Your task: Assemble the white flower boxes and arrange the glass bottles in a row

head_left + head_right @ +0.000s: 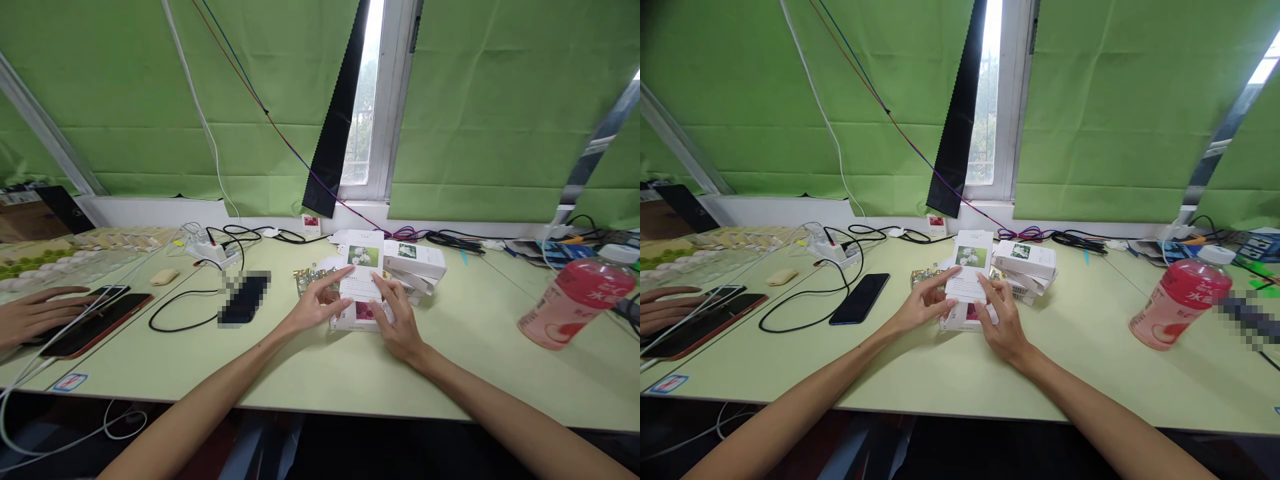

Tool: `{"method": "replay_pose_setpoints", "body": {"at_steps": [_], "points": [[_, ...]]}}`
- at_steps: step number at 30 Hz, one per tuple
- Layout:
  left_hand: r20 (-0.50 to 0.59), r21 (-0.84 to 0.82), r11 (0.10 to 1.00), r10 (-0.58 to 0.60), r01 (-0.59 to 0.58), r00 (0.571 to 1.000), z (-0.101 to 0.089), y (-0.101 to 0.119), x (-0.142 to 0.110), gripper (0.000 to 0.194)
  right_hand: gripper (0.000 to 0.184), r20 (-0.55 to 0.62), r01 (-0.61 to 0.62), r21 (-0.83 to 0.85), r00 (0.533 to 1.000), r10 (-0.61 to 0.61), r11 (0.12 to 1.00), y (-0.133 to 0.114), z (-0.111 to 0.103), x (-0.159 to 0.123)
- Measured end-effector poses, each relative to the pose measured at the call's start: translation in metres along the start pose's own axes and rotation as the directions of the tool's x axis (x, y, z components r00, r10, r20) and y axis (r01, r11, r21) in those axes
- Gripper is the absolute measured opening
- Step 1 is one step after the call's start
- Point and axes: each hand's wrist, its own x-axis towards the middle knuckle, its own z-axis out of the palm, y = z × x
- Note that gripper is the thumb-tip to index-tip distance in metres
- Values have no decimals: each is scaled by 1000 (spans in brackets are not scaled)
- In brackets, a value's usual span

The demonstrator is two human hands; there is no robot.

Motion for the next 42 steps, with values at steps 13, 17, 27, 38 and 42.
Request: {"method": "replay_pose_setpoints", "body": {"at_steps": [13,17,27,38,42], "points": [[-8,-6,1000,-16,15,1000,1,3,0,73,53,-7,5,-6,1000,-5,1000,1,0,0],[-21,-4,999,-37,37,999,2,3,0,73,52,-14,5,-12,1000,-6,1000,1,0,0],[-25,2,998,-62,62,998,3,6,0,72,51,-19,14,-11,1000,-14,1000,5,1,-1],[-12,-5,997,-76,75,997,3,5,0,75,48,-36,26,-20,999,-27,999,6,1,0],[-15,-11,996,-85,84,996,3,5,0,76,49,-36,26,-21,999,-27,999,6,1,0]]}}
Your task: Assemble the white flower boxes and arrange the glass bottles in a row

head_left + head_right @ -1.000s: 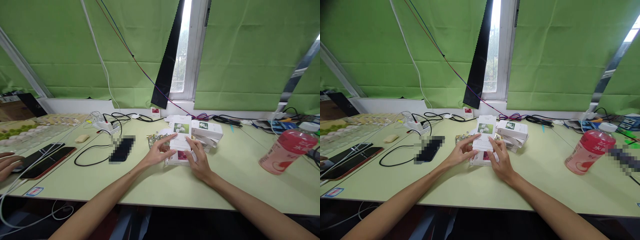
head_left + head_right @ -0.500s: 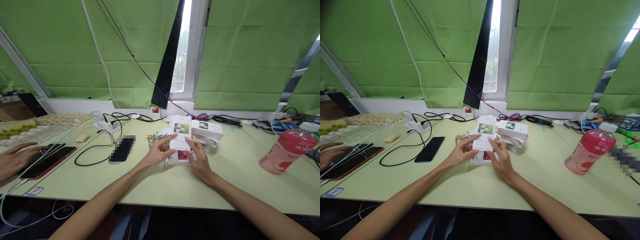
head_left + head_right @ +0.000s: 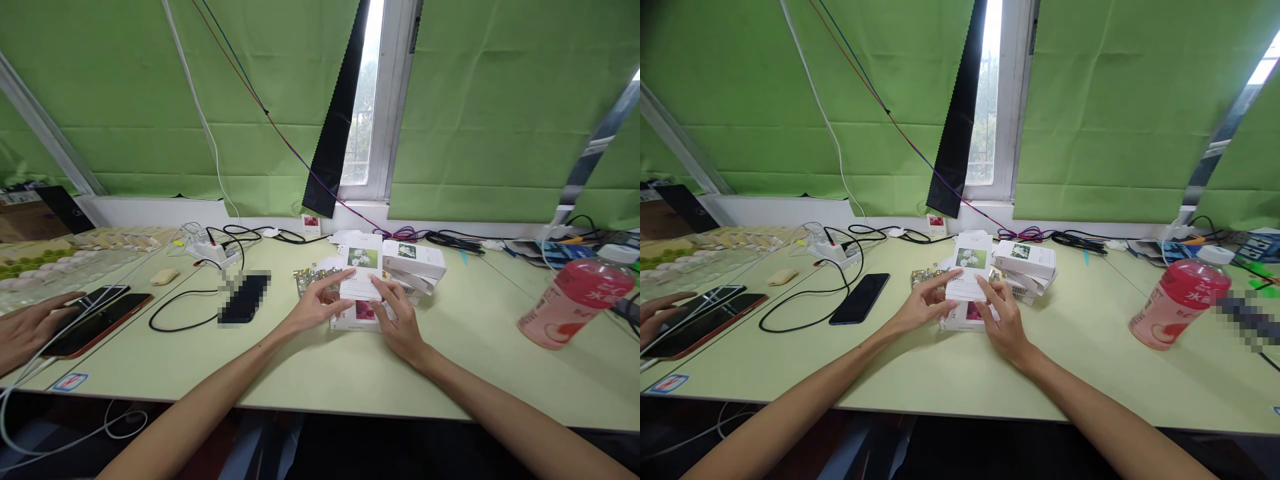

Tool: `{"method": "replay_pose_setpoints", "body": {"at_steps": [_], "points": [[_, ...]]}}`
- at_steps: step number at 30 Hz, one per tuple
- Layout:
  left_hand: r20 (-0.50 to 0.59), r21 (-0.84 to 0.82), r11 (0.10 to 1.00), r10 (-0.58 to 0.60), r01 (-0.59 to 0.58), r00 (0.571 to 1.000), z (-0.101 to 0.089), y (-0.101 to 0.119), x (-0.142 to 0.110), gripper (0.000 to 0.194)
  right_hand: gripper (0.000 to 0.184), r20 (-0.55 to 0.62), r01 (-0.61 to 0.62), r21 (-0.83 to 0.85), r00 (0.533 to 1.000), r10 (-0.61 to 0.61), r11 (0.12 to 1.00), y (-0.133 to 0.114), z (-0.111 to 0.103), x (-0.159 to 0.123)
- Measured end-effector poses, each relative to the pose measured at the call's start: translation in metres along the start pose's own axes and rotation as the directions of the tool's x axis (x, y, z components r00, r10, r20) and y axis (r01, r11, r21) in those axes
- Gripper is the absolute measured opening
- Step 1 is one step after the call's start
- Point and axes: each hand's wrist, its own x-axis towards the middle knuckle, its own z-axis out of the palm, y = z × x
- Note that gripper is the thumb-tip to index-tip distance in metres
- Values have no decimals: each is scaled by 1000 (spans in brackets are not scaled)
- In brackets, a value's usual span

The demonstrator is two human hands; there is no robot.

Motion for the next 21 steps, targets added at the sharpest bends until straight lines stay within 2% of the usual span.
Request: {"method": "replay_pose_setpoints", "body": {"at_steps": [21], "points": [[-20,-8,1000,2,-2,1000,-1,-5,2,74,46,-3,-13,-4,1000,13,1000,0,0,0]]}}
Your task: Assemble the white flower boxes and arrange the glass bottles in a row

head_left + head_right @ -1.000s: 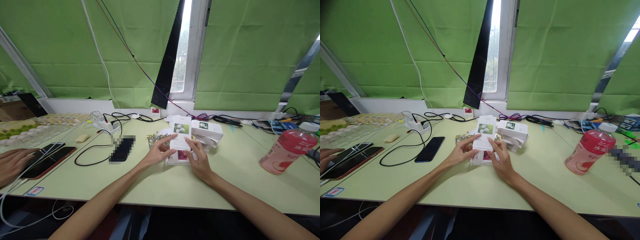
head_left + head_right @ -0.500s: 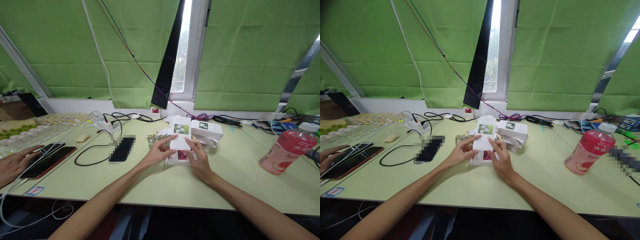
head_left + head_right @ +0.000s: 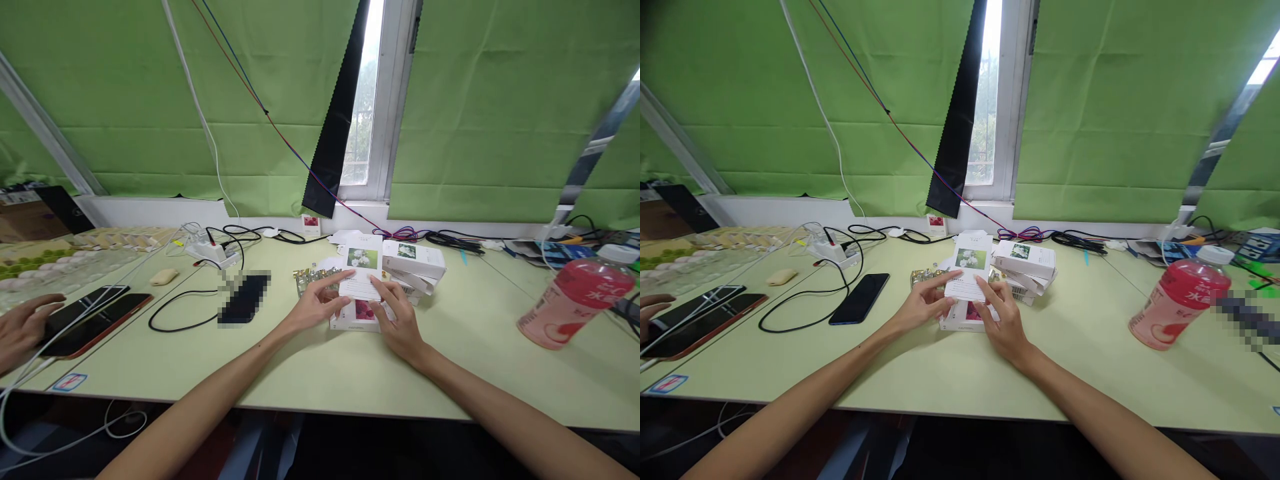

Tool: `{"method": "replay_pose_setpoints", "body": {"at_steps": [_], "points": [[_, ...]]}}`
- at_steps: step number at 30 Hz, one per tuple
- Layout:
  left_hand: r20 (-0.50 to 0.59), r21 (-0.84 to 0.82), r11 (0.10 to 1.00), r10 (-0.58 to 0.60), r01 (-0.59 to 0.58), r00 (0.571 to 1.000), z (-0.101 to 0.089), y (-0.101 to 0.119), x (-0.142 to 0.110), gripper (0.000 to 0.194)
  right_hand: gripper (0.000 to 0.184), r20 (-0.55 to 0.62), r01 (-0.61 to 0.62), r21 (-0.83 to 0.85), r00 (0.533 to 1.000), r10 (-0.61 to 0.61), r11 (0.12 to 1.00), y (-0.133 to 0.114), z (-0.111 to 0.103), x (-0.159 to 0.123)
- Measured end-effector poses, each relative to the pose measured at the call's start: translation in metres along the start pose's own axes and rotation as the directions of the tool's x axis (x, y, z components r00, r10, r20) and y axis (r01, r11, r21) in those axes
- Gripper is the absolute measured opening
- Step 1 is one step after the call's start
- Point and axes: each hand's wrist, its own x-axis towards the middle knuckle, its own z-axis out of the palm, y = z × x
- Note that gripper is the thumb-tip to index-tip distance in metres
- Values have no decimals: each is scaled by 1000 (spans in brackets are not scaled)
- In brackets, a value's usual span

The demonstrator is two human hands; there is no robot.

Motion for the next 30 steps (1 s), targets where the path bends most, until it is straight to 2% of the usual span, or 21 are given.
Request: {"method": "replay_pose_setpoints", "body": {"at_steps": [19,30], "points": [[21,-28,999,-17,17,1000,-1,-2,0,75,46,-17,31,26,999,-31,999,0,-2,1],[14,-24,999,-24,24,1000,0,0,0,74,52,-25,54,44,998,-53,998,1,-1,1]]}}
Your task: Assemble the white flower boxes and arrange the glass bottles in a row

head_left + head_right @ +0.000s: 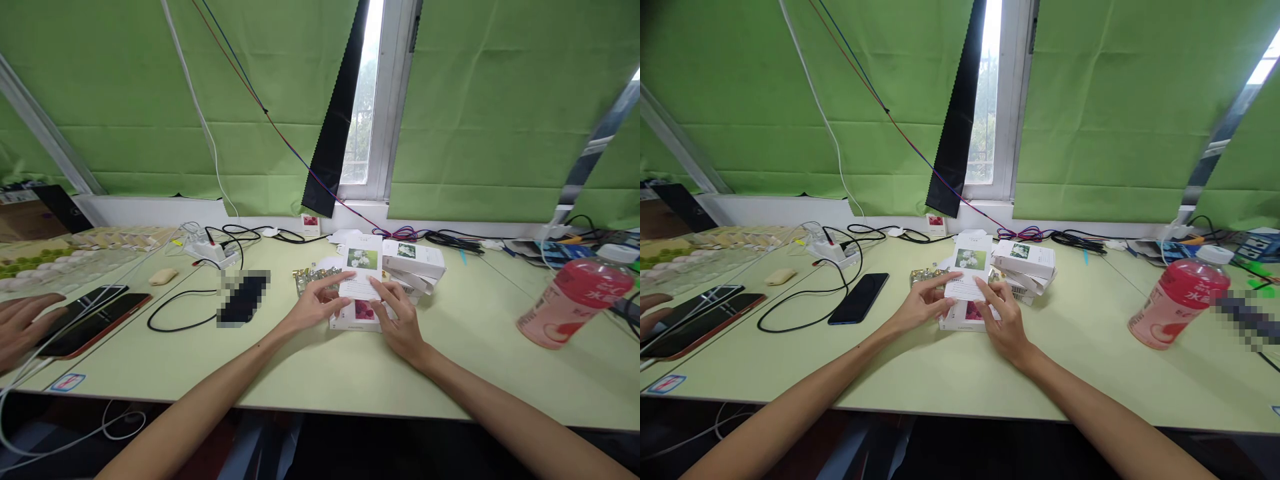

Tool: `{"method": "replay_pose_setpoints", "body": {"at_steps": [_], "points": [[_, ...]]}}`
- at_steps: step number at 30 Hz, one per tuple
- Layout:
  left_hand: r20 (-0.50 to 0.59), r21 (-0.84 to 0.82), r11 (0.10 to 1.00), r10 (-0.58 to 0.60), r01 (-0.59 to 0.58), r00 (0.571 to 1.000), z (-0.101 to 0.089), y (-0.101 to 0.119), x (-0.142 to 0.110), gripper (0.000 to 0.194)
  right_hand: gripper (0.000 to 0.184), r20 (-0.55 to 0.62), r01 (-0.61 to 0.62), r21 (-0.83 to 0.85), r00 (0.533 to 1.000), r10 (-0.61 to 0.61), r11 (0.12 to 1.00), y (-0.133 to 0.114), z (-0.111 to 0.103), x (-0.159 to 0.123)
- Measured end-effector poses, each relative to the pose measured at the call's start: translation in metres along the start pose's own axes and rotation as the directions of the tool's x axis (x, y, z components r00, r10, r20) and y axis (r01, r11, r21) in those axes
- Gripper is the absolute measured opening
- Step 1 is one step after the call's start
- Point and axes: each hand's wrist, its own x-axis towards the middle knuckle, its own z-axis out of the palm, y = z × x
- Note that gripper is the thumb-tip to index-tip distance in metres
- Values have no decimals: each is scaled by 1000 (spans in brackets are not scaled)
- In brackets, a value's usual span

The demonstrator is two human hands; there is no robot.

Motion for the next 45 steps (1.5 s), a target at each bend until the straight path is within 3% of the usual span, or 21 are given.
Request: {"method": "replay_pose_setpoints", "body": {"at_steps": [45], "points": [[-20,3,1000,4,-4,1000,1,2,0,68,43,-12,10,-19,1000,-10,1000,0,-1,0]]}}
